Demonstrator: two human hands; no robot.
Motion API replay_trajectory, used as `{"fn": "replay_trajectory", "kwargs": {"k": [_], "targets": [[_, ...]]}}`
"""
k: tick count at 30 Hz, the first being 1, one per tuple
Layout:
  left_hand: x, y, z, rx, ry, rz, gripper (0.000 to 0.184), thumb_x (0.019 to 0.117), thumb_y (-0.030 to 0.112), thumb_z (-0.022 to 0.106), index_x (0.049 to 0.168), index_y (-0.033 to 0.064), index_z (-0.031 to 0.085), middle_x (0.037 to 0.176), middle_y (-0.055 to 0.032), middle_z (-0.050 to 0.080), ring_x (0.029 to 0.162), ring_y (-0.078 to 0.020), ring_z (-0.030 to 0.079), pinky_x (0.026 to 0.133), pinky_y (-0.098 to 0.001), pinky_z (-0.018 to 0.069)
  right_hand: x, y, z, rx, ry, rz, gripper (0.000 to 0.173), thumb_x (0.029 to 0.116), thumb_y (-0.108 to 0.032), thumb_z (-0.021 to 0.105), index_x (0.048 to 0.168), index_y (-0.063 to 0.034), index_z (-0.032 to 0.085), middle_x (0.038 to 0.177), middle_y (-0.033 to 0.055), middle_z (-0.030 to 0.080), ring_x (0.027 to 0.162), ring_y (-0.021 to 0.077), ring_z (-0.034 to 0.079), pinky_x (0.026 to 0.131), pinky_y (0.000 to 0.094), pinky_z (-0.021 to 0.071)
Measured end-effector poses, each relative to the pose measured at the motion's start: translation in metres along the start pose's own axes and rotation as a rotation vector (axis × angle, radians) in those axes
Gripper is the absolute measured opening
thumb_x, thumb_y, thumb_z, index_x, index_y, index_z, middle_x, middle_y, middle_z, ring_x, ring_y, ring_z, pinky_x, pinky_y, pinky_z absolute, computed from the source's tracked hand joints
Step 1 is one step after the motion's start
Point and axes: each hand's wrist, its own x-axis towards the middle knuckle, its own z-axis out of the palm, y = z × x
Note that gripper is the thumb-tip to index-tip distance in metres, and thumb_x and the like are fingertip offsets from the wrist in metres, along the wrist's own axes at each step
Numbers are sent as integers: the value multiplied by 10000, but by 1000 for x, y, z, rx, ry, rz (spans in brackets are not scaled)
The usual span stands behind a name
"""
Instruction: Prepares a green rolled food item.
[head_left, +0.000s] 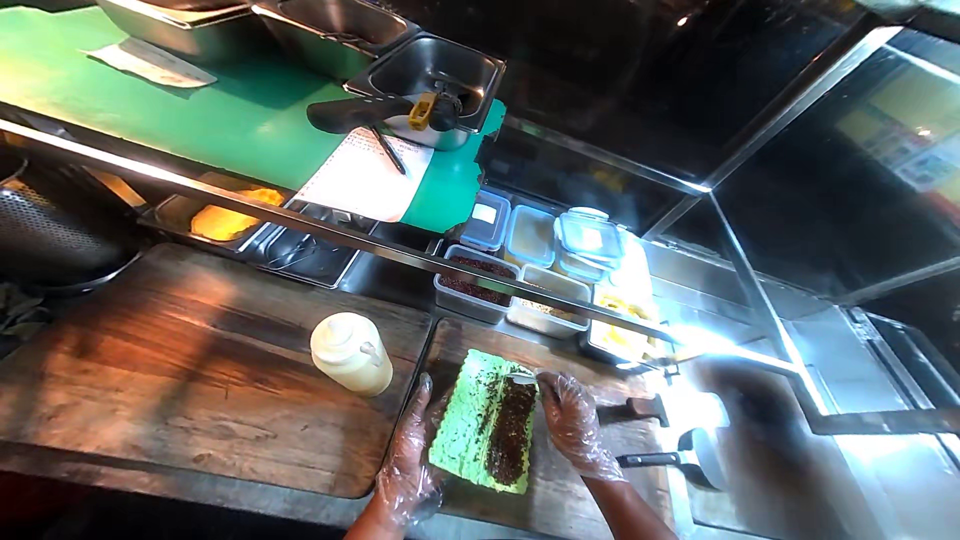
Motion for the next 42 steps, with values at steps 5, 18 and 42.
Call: {"fn": "replay_trajectory", "kwargs": {"k": [5,18,42], "targets": [[-1,0,1,19,1,14,695,1047,605,369,1424,55,567,1309,-214,665,1175,-320,678,982,-525,573,-11,-5,5,-11,30,-22,181,937,-96,630,1037,-52,774,966,87,756,927,174,730,885,331,601],[-1,1,1,25,39,13,693,1052,594,364,1439,47,543,1311,-209,665,1167,-320,682,963,-521,584,-49,-21,7,-6,84,49,186,947,-111,633,1035,-35,777,951,100,765,912,183,743,876,341,609],[-1,0,0,-19,-9,-19,703,1043,606,379,1437,49,549,1306,-220,665,1158,-333,686,956,-533,586,-77,-50,9,52,133,141,161,903,-100,663,993,-43,784,911,65,758,862,117,733,824,270,613]]}}
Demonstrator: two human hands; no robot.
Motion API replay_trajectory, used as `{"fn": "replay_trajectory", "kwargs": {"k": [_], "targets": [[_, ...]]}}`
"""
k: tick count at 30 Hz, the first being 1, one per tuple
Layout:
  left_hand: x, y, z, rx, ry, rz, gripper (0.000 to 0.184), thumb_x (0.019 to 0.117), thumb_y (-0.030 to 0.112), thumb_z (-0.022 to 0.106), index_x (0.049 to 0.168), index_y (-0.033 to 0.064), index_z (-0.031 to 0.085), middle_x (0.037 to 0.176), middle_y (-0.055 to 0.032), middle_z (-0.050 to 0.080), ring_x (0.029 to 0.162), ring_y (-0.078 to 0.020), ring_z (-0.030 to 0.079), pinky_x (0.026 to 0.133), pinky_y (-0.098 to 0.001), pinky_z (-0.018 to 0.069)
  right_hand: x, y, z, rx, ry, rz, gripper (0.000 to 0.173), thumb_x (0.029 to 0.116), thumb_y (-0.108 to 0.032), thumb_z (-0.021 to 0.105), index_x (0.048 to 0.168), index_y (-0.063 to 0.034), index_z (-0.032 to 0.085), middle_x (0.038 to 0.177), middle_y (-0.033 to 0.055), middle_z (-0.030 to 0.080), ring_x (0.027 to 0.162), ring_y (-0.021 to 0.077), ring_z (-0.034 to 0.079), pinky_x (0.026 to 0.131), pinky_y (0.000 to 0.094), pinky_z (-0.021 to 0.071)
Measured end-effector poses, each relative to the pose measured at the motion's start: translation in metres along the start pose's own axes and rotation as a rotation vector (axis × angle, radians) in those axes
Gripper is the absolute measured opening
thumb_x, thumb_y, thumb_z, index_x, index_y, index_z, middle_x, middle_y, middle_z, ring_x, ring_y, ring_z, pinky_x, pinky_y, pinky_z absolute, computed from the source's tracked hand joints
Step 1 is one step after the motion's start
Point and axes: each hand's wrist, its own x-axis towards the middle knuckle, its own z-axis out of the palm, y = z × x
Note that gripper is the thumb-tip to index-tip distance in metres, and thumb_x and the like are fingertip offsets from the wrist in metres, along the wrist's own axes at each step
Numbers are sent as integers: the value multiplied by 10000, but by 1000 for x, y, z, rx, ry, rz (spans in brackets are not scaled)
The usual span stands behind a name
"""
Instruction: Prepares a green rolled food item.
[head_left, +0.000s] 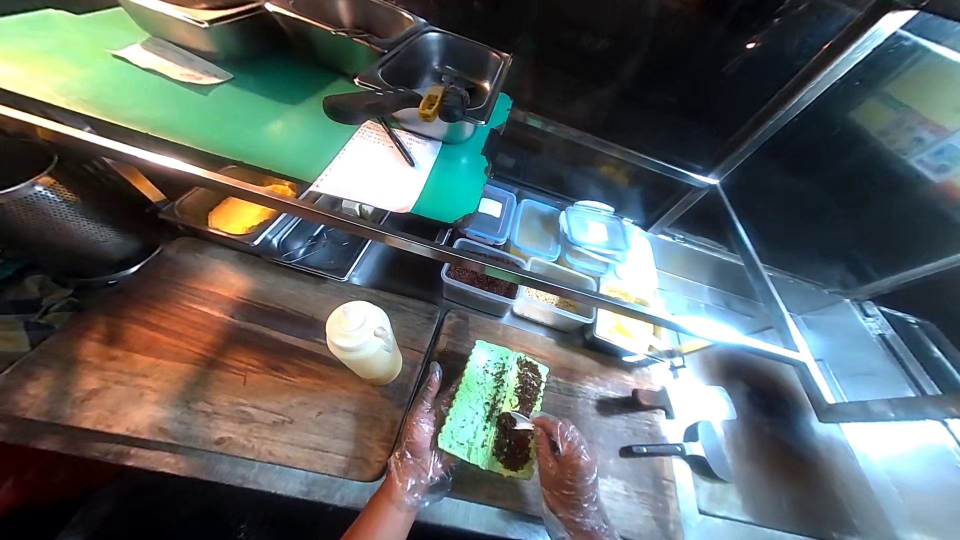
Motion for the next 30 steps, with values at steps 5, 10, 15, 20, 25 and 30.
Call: {"fn": "replay_trajectory", "kwargs": {"k": [5,10,15,20,25,30], "targets": [[0,0,2,-16,-17,11,694,1041,601,394,1433,51,554,1320,-219,658,1186,-332,673,983,-532,572,5,-8,-5,-1,-7,54,158,907,-89,678,1014,-27,775,935,85,761,864,129,739,811,291,623],[4,0,-1,53,-8,18,698,1042,610,380,1407,49,579,1284,-207,679,1152,-311,690,972,-512,582,18,16,-6,-225,143,-453,171,981,-144,624,1057,-75,760,948,119,747,850,153,743,777,260,624],[1,0,-2,66,-9,40,660,1044,585,416,1419,64,572,1293,-204,676,1161,-318,686,976,-523,579,22,23,-6,-197,168,-489,148,985,-157,638,1060,-86,744,959,123,738,867,159,739,792,265,623],[-3,-6,19,136,151,112,493,1076,410,468,1420,67,547,1261,-213,677,1112,-324,700,924,-533,597,23,7,-7,81,126,12,107,871,-67,734,940,6,768,889,75,764,798,85,735,766,229,623],[-8,-10,38,355,308,86,375,1041,263,534,1307,26,652,1173,-207,716,1039,-308,722,892,-494,611,23,7,-28,352,-54,276,106,903,-5,697,999,18,736,894,64,753,680,101,703,646,276,628],[-7,-11,42,341,319,84,369,1062,251,491,1307,23,646,1156,-202,723,1023,-298,728,869,-487,618,38,24,-16,34,-155,102,143,918,-132,712,1007,-39,775,945,66,773,887,129,745,848,320,621]]}}
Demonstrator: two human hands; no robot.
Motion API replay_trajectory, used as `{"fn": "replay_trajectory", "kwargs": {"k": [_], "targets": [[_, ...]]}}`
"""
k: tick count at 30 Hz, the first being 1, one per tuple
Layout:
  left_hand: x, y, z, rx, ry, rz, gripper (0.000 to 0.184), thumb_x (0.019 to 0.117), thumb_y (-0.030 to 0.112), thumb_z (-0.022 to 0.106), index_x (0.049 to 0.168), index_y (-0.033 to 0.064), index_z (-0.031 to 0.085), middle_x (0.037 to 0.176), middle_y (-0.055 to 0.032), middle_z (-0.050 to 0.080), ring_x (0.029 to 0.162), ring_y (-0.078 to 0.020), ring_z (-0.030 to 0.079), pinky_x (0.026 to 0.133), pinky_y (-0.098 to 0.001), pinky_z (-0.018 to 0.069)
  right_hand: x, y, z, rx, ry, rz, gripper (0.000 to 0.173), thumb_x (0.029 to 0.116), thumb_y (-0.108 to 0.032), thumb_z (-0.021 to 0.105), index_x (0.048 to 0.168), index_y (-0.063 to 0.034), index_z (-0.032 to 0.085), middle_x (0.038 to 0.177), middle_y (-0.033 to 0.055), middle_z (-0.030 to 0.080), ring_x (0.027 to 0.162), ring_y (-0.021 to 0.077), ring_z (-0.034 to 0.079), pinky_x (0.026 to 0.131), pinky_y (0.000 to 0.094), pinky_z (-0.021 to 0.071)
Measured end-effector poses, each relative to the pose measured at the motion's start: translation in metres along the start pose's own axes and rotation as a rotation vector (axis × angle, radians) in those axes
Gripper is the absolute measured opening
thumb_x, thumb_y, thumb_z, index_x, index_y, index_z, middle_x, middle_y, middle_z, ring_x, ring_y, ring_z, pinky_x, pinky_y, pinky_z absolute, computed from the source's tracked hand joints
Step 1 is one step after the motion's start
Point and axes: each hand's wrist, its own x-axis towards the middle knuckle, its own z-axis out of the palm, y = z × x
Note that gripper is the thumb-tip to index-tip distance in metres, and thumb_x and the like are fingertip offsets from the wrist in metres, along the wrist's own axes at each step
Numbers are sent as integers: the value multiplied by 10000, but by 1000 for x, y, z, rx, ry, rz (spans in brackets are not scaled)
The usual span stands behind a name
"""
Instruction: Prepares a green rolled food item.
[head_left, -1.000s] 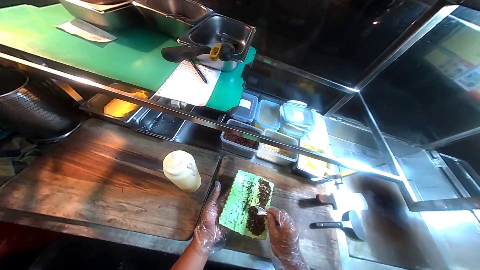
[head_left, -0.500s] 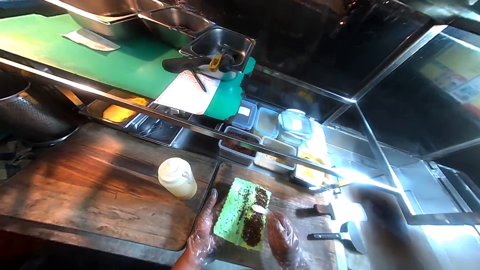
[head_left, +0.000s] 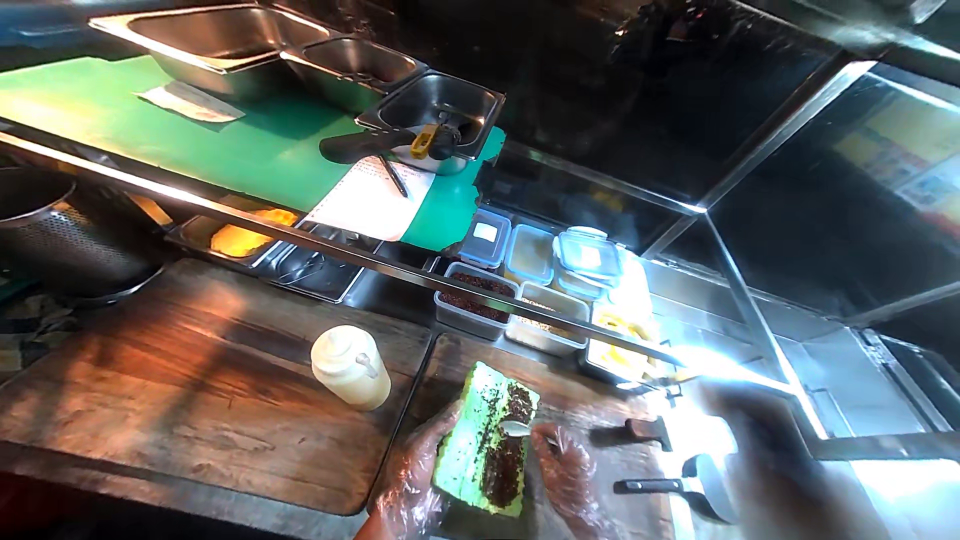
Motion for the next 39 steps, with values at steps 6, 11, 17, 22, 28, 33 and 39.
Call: {"fn": "replay_trajectory", "kwargs": {"k": [6,11,17,22,28,33,39], "targets": [[-2,0,-4,-57,-32,-10,380,1055,277,508,1291,12,644,1141,-222,717,1004,-313,729,857,-494,620,26,-11,-3,215,-97,266,88,876,-93,734,950,-48,754,865,23,753,705,83,701,682,286,612],[3,0,-11,-103,-53,-49,397,1071,302,476,1311,28,633,1140,-219,718,999,-313,731,852,-503,619,22,-30,-7,103,-52,263,99,892,-100,724,963,-36,748,868,41,754,692,112,709,680,313,624],[6,0,-12,97,-6,2,367,1045,233,501,1306,29,659,1161,-179,727,1042,-273,720,900,-462,605,-1,-14,0,-247,204,-609,175,974,-167,631,1042,-58,749,948,117,750,869,168,746,798,282,627],[2,7,-4,144,45,20,348,1056,205,481,1287,24,667,1132,-161,737,1016,-247,726,887,-430,609,-3,-22,4,-135,275,-515,145,954,-151,651,943,-51,754,899,101,750,843,123,738,780,233,618],[-1,1,-7,94,44,9,344,1059,204,476,1272,14,668,1113,-181,737,1001,-269,730,874,-452,614,-4,-26,6,-95,269,-481,118,928,-138,654,913,-55,736,903,85,746,847,105,734,780,221,616],[-8,5,2,375,94,82,367,1027,185,507,1338,61,657,1289,-96,696,1173,-184,668,1002,-377,557,-4,-29,15,-160,223,-488,150,933,-141,627,908,-50,744,898,98,733,834,144,728,758,260,620],[-4,9,2,260,26,45,360,1053,208,474,1312,44,663,1195,-120,728,1091,-208,704,950,-398,586,-4,-42,28,-169,224,-422,126,885,-140,648,851,-60,739,855,82,732,808,140,729,738,265,624]]}}
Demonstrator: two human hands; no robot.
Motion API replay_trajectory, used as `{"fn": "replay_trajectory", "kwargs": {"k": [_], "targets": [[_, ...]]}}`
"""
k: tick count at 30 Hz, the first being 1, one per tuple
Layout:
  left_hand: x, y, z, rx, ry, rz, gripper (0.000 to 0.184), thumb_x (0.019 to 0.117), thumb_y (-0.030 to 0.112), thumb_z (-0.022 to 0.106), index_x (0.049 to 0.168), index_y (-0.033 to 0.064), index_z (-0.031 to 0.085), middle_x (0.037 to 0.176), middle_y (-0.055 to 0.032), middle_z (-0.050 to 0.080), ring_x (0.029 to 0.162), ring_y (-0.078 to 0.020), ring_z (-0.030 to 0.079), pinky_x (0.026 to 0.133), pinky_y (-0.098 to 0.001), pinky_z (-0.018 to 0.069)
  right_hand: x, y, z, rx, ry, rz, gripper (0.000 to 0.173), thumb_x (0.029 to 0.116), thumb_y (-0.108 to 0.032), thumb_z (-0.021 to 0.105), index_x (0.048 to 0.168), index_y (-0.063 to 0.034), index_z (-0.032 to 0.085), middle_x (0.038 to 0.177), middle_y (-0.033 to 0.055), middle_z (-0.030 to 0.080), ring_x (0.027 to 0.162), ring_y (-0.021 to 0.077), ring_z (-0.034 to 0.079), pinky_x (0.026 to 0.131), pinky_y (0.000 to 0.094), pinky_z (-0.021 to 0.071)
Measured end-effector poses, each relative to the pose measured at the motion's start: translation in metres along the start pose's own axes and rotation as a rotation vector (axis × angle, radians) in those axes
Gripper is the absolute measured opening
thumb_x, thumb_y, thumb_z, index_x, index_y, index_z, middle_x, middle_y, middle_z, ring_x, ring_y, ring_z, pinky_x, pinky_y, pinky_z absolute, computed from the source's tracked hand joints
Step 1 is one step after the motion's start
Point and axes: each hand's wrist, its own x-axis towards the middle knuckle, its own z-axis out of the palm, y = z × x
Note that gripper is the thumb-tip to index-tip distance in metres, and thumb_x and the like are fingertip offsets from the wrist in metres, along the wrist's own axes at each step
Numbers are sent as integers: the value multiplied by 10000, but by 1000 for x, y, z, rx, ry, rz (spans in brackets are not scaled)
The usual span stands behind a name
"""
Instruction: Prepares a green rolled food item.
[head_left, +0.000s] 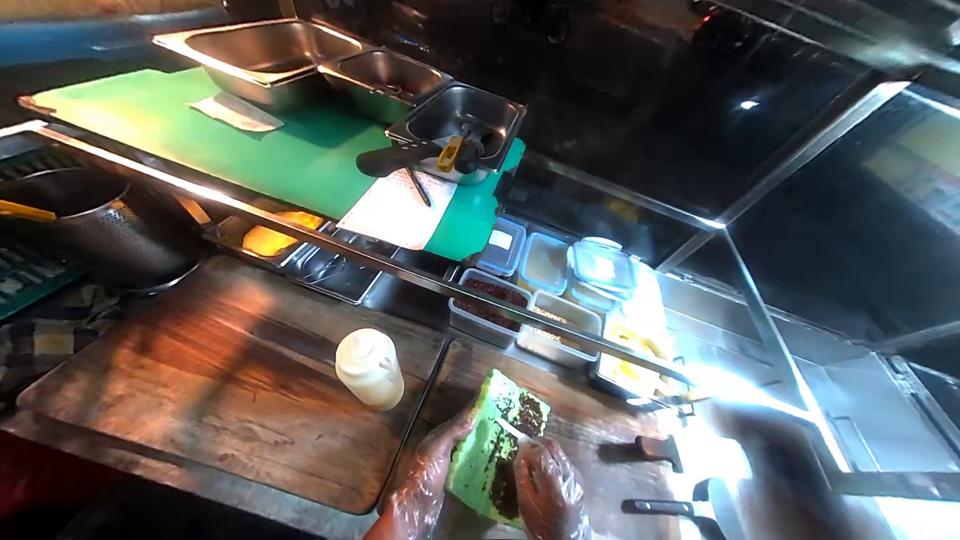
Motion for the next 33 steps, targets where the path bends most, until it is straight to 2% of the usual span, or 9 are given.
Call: {"fn": "replay_trajectory", "kwargs": {"k": [5,9,13,16,19,22,26,28,33], "targets": [[3,0,-2,-338,-112,-117,391,1082,280,418,1265,23,650,1082,-196,728,972,-285,729,854,-475,614,-3,-22,5,-62,-73,24,103,875,-118,643,836,-70,726,817,75,713,751,165,720,678,304,625],[3,-1,-4,-395,-133,-132,409,1091,287,387,1283,25,635,1103,-193,725,993,-282,725,874,-473,608,-13,-43,-4,-151,-218,-11,64,844,-93,682,829,-54,731,792,95,713,707,208,724,630,356,626],[4,-7,-11,-416,-143,-160,419,1092,301,391,1298,26,631,1112,-206,721,1002,-297,722,876,-488,604,-13,-48,-11,-83,-270,136,57,826,-103,710,836,-50,729,820,97,716,740,205,729,665,364,631],[5,-4,-12,-444,-164,-169,408,1087,298,405,1278,27,643,1107,-200,726,1008,-296,723,882,-493,605,30,-40,-13,19,-154,281,100,888,-96,688,936,-25,739,877,94,736,820,192,731,757,373,631],[2,-6,-13,-466,-208,-154,413,1090,302,418,1298,20,637,1151,-219,714,1043,-312,714,910,-509,596,118,-14,1,-16,-332,430,279,1016,-207,573,1201,-80,738,1082,98,752,1019,219,717,947,434,580],[-1,-4,-10,-378,-127,-132,399,1091,240,387,1331,23,619,1157,-201,720,1044,-293,717,911,-489,596,187,17,37,-133,-571,411,282,1041,-264,549,1231,-138,715,1153,123,723,1099,286,686,974,529,541],[-1,-5,-13,-328,-93,-164,389,1080,261,453,1353,38,617,1171,-208,715,1053,-310,712,916,-513,592,232,51,99,-255,-719,217,219,968,-237,657,1072,-54,716,1060,198,721,1025,379,704,878,605,568],[1,-7,-13,-345,-100,-155,392,1074,255,451,1364,41,608,1170,-209,714,1047,-308,714,905,-511,595,246,58,123,-247,-835,243,312,969,-317,653,1119,-52,717,1122,202,717,1083,376,688,930,606,546],[3,-10,-14,-383,-110,-146,390,1077,253,453,1359,36,613,1162,-210,716,1036,-303,718,902,-500,597,257,48,147,-160,-936,523,338,987,-262,662,1156,27,705,1210,237,696,1171,381,656,1022,565,498]]}}
